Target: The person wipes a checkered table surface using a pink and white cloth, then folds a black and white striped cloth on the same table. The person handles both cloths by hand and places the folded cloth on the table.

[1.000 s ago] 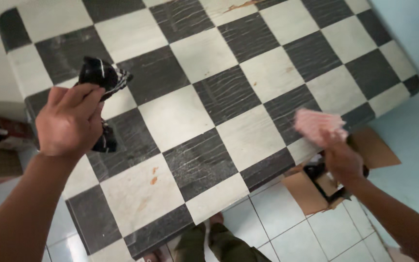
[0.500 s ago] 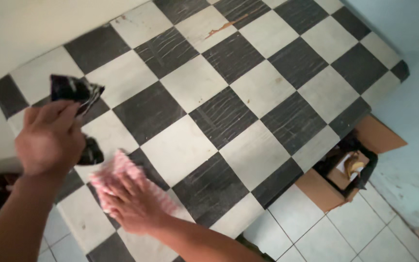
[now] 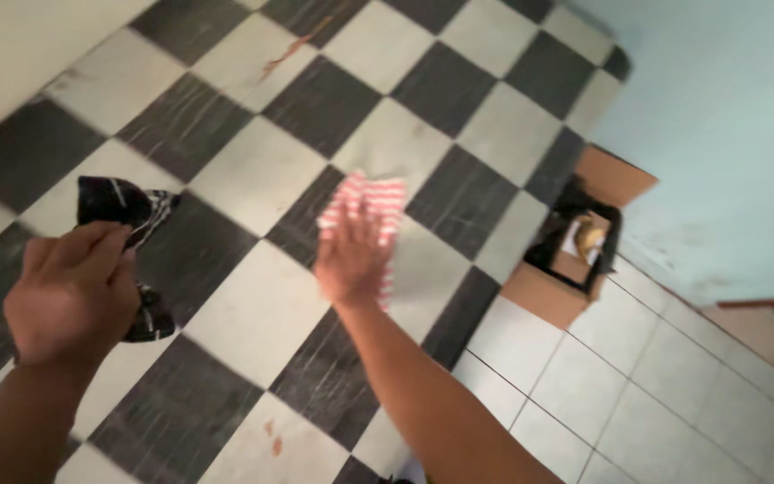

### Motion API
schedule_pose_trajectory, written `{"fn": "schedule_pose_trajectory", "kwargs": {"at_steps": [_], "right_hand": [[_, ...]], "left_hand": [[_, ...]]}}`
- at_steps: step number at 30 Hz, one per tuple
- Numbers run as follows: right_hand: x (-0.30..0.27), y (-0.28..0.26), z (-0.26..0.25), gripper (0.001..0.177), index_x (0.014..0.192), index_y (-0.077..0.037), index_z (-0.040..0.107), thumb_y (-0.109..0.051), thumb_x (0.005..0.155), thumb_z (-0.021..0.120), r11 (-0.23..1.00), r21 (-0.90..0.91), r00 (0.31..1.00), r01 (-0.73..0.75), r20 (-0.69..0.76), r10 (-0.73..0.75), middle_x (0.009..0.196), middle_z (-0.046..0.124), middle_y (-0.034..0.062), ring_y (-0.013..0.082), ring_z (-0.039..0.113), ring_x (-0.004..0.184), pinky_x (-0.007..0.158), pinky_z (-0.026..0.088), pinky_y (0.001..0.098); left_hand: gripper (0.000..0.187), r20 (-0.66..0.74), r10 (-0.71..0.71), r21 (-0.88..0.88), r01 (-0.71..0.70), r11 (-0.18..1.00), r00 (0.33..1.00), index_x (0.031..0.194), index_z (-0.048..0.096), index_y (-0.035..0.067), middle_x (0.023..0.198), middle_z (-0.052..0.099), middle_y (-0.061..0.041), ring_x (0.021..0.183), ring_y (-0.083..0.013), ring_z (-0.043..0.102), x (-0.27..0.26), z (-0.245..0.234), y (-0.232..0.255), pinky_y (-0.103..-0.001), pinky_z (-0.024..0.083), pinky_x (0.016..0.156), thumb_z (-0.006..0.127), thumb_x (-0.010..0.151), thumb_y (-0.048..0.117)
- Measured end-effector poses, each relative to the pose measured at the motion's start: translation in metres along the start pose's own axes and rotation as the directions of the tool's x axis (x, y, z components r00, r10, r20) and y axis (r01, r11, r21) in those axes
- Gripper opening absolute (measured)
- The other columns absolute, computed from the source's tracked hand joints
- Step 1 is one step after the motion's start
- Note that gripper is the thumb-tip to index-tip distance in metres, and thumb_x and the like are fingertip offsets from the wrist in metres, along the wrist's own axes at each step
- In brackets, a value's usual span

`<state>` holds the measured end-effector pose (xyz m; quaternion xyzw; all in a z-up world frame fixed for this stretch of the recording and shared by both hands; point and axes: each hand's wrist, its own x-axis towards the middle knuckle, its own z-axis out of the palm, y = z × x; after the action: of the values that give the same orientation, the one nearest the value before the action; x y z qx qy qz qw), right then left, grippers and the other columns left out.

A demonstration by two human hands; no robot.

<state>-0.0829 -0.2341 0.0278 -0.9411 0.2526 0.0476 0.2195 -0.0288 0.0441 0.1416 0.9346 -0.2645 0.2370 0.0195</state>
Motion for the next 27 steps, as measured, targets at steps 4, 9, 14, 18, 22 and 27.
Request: {"fn": "schedule_pose_trajectory", "kwargs": {"at_steps": [4,9,14,18,22,27], "right_hand": [[0.000,0.090,-0.032,0.064,0.163,-0.008,0.024,-0.033,0.105,0.031,0.961,-0.250,0.960,-0.118,-0.276,0.046,0.170,0.017,0.0147,0.0344,0.020,0.155,0.124,0.013,0.0574],[0.002,0.204,-0.045,0.061,0.154,-0.002,0.039,-0.012,0.095,0.045,0.914,-0.344,0.835,-0.214,-0.550,-0.011,0.165,0.028,0.0230,0.0422,0.031,0.149,0.120,0.024,0.0594],[-0.004,0.292,-0.065,0.045,0.131,-0.018,0.058,-0.025,0.087,0.058,0.937,-0.017,0.855,-0.349,-0.415,0.311,0.143,0.059,0.0112,0.0333,0.058,0.129,0.106,0.050,0.0443],[-0.013,0.233,-0.088,0.048,0.154,-0.017,0.045,-0.032,0.109,0.037,0.949,0.306,0.840,-0.072,-0.495,0.223,0.119,0.070,0.0204,0.0402,0.071,0.089,0.075,0.056,0.0483],[-0.051,0.073,-0.038,0.057,0.160,-0.015,0.026,-0.031,0.105,0.030,0.932,0.344,0.992,0.113,-0.083,-0.090,0.135,0.062,0.0183,0.0361,0.067,0.096,0.080,0.055,0.0481],[-0.126,-0.109,0.081,0.059,0.162,-0.018,0.023,-0.040,0.108,0.025,0.409,0.094,0.403,0.908,0.077,-0.912,0.157,0.041,0.0125,0.0337,0.035,0.137,0.110,0.025,0.0576]], "left_hand": [[0.024,0.039,0.085,0.017,-0.086,0.996,0.996,0.118,0.079,0.016,0.121,0.075,0.001,0.101,-0.0218,0.070,0.033,0.011,0.022,-0.031,0.061,0.080,0.077,0.094,0.016],[0.029,-0.006,0.108,-0.060,-0.109,0.992,0.994,0.119,0.080,0.017,0.117,0.075,0.001,0.095,-0.0217,0.070,0.058,0.021,0.044,-0.034,0.061,0.081,0.077,0.090,0.014],[0.021,0.058,0.123,-0.089,-0.118,0.989,0.991,0.118,0.078,0.015,0.120,0.074,0.000,0.097,-0.0191,0.069,0.056,0.030,0.021,-0.031,0.061,0.079,0.076,0.097,0.019],[0.019,0.041,0.010,-0.092,-0.006,0.996,0.999,0.116,0.078,0.017,0.122,0.075,0.003,0.101,-0.0228,0.069,0.038,0.036,-0.020,-0.035,0.061,0.079,0.073,0.098,0.016],[0.021,0.076,-0.218,0.034,0.216,0.976,0.973,0.117,0.078,0.016,0.121,0.073,-0.001,0.108,-0.0275,0.067,0.002,0.046,-0.067,-0.040,0.061,0.083,0.071,0.097,0.018],[0.023,0.158,-0.581,0.156,0.561,0.813,0.798,0.114,0.079,0.018,0.138,0.069,-0.002,0.122,-0.0357,0.059,-0.057,0.057,-0.103,-0.050,0.058,0.084,0.066,0.096,0.025]]}}
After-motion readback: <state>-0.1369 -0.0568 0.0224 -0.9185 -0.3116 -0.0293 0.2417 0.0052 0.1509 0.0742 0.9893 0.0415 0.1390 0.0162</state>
